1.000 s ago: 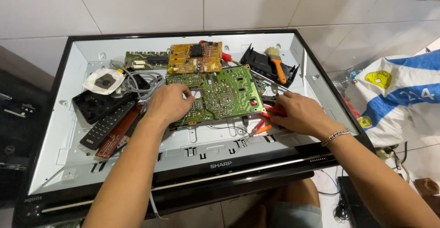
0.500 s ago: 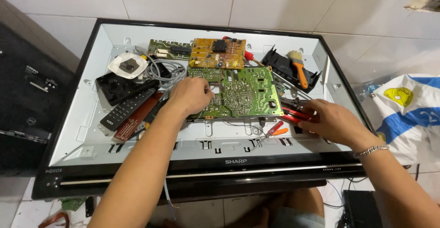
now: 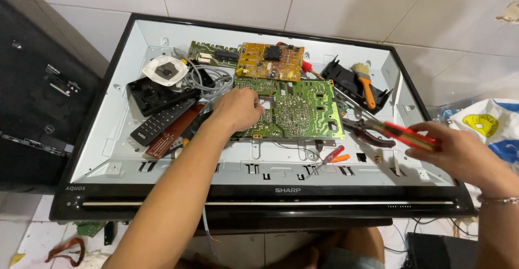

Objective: The person uses a soldering iron to work on a green circuit board placed on a disassembled television. They then use pliers to remove a component from the board.

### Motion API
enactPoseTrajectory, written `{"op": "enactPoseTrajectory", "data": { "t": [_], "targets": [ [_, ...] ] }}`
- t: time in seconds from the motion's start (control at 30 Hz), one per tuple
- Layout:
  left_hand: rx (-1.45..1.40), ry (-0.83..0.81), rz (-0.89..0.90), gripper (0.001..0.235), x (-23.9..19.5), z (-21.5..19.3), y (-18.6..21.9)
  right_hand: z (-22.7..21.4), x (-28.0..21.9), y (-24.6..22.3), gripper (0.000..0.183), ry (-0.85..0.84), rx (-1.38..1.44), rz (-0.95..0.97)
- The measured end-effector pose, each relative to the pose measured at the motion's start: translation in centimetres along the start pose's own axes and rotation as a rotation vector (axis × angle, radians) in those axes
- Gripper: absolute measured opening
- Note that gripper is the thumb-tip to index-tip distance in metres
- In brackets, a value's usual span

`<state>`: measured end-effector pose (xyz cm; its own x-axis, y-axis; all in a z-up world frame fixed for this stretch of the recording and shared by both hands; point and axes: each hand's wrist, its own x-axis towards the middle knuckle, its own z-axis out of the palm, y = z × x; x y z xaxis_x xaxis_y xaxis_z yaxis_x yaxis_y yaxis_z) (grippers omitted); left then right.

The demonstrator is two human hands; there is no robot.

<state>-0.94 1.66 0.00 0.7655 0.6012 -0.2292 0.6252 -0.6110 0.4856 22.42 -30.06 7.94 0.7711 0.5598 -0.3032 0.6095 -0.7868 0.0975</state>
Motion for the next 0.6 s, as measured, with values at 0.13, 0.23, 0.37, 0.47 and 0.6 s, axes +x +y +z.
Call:
{"op": "enactPoseTrajectory", "data": {
  "t": [0.13,0.23,0.37,0.47,0.6],
  "targets": [
    [-0.025,-0.030,-0.002,0.026,-0.3,-0.2,0.1,0.8,0.5,-2.8,0.040,0.214,0.628,-0.218],
    [-0.083,0.025,0.040,0.024,-0.1,0.0,-0.4,1.4,2.1,-7.8,0.044,0.263,0.506,-0.573],
    [-0.128,0.054,0.084,0.025,0.2,0.2,-0.9,1.2,3.7,-11.3,0.041,0.258,0.333,-0.861],
    [-0.101,0.033,0.081,0.025,0.3,0.3,-1.0,1.8,5.3,-10.7,0.040,0.387,0.185,-0.778],
    [-0.128,0.052,0.085,0.022,0.8,0.5,-1.2,3.1,6.5,-10.1,0.041,0.503,0.134,-0.840]
  ]
}}
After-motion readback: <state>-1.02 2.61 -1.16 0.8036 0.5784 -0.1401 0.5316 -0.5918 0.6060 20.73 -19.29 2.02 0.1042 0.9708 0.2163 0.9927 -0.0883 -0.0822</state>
